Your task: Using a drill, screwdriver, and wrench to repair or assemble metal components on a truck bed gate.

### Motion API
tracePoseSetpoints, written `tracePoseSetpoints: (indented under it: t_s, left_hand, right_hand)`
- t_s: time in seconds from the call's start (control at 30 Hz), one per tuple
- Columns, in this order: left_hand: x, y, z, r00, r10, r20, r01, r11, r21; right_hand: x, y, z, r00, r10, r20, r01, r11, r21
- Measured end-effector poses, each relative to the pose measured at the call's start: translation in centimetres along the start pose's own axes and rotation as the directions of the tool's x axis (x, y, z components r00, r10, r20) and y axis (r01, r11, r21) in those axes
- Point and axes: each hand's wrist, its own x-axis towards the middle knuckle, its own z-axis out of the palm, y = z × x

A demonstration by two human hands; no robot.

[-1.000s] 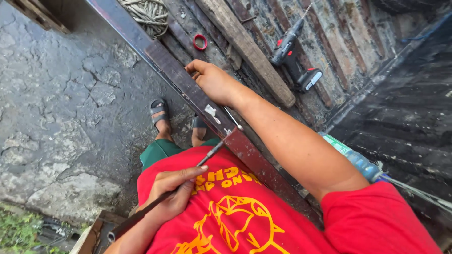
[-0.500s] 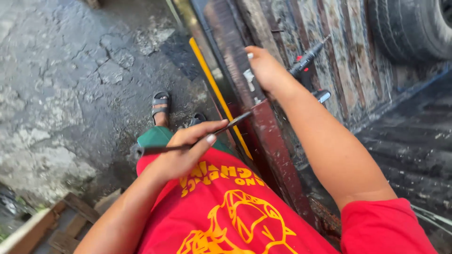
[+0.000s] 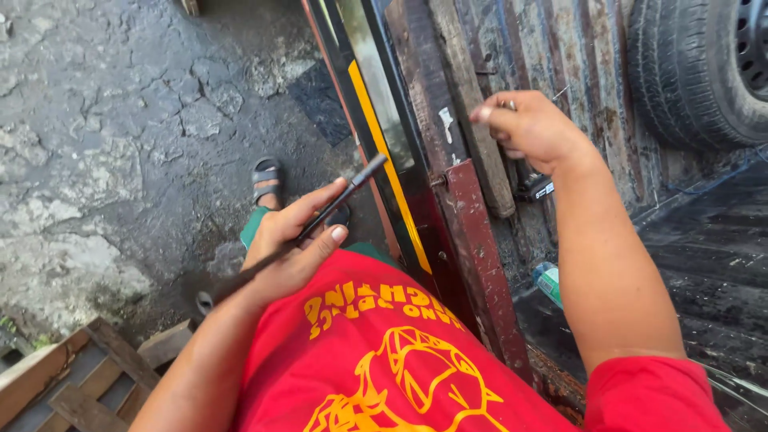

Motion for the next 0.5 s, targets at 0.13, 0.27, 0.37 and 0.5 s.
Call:
tracePoseSetpoints:
  t_s: [0.13,0.27,0.37,0.5]
  left_hand:
    - [0.9,1.1,-0.3,0.999,0.033,0.012,-0.031,0.994,-0.107]
    - [3.3,2.1,-1.9,0.991,0.127,0.038,-0.122,0.986,-0.118]
    - [5.1,2.7,-4.5,0.978,0.176,0.112,-0.169,0.983,-0.068]
    - [7.3,3.0,-9.5,0.969,0.059,0.239,-0.022,0.988,-0.155]
  right_hand:
    - [-3.4,-2.2,1.1,0.995,-0.073,-0.071,0.067,0.994,-0.087]
    - [-6.8,-4.1,2.6,0.88,-0.396,-0.261,0.302,0.892,-0.335]
    - [-11.4,-5.9,6.4,0.747,-0.498,-0.441,0.318,0.85,-0.421]
    - [-16.0,-7.0,13.1,0.764,-0.453,-0.459,0.344,0.889,-0.304]
